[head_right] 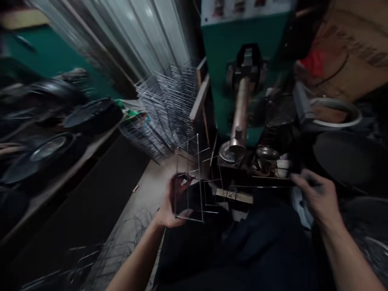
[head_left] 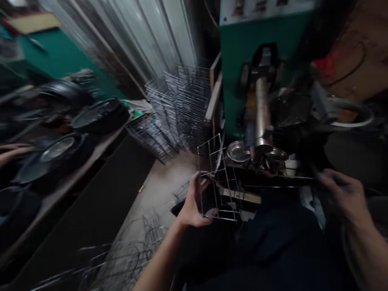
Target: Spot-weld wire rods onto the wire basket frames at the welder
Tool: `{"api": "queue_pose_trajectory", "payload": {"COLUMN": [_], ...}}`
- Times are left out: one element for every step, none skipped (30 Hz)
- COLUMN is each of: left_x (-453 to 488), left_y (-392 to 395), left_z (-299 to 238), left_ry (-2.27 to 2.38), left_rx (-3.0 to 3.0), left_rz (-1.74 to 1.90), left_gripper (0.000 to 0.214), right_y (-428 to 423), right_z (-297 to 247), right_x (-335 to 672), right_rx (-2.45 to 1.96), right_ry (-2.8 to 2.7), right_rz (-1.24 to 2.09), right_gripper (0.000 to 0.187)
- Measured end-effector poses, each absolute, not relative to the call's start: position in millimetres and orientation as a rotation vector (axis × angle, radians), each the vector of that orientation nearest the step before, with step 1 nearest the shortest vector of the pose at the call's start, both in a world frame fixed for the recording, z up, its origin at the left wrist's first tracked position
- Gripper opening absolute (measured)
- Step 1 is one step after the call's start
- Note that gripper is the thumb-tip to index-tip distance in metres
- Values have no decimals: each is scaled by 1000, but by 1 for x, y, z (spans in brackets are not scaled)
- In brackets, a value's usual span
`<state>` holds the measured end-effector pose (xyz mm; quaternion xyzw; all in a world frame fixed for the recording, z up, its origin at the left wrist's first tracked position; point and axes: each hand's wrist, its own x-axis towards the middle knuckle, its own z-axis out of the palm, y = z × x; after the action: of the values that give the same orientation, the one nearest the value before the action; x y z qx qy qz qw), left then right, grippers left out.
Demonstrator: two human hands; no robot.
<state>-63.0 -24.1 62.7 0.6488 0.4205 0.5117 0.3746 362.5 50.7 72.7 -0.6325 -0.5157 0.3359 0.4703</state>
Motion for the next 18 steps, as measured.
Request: {"api": "queue_pose_trajectory", "payload": {"left_x": [-62,-60,-58,-56,-54,-53,-52,-52,-52,-52,-52,-52,-52,-51,-51,-50,-50,-49], "left_y": [-23,-23,-22,-22,-21,-21,-20,-20,-19,-19,-18,-18,-17,-17,-16,-15,-14,-13], "left_z": [62,61,60,60,59,59,58,58,59,59,59,59,59,58,57,56,55,55], "left_ry": [1065,1055,1043,1034,1032,1038,1047,1056,1062,1066,1066,1064,1062,1059,1057,1053,1049,1050], "left_rx": [1667,1670,1674,1679,1683,1686,1691,1695,1701,1707,1715,1724,1732,1739,1744,1746,1746,1744], "left_rz": [1307,1304,1310,1318,1319,1315,1308,1298,1287,1277,1272,1267,1259,1255,1253,1255,1259,1262], "left_gripper": [94,94,94,94,94,94,94,95,95,96,96,96,97,97,97,97,97,96], "right_y": [53,56,61,64,67,70,71,73,74,75,76,77,78,79,80,81,81,82], "right_z": [76,78,81,83,85,87,88,89,89,89,89,89,89,90,91,92,92,93], "right_x": [358,351,344,336,330,326,323,321,320,320,321,321,320,320,319,318,317,317], "right_rx": [-1526,-1493,-1459,-1433,-1413,-1398,-1385,-1373,-1363,-1353,-1345,-1340,-1338,-1338,-1338,-1339,-1338,-1336], "right_ry": [-1287,-1322,-1359,-1389,-1410,-1422,-1428,-1435,-1443,-1452,-1465,-1478,-1490,-1503,-1516,-1527,-1537,-1547], "right_rz": [835,838,829,822,825,835,848,859,867,871,872,871,869,864,859,854,853,852], "right_gripper": [56,59,60,61,62,62,63,63,63,64,64,64,64,64,64,63,63,63]}}
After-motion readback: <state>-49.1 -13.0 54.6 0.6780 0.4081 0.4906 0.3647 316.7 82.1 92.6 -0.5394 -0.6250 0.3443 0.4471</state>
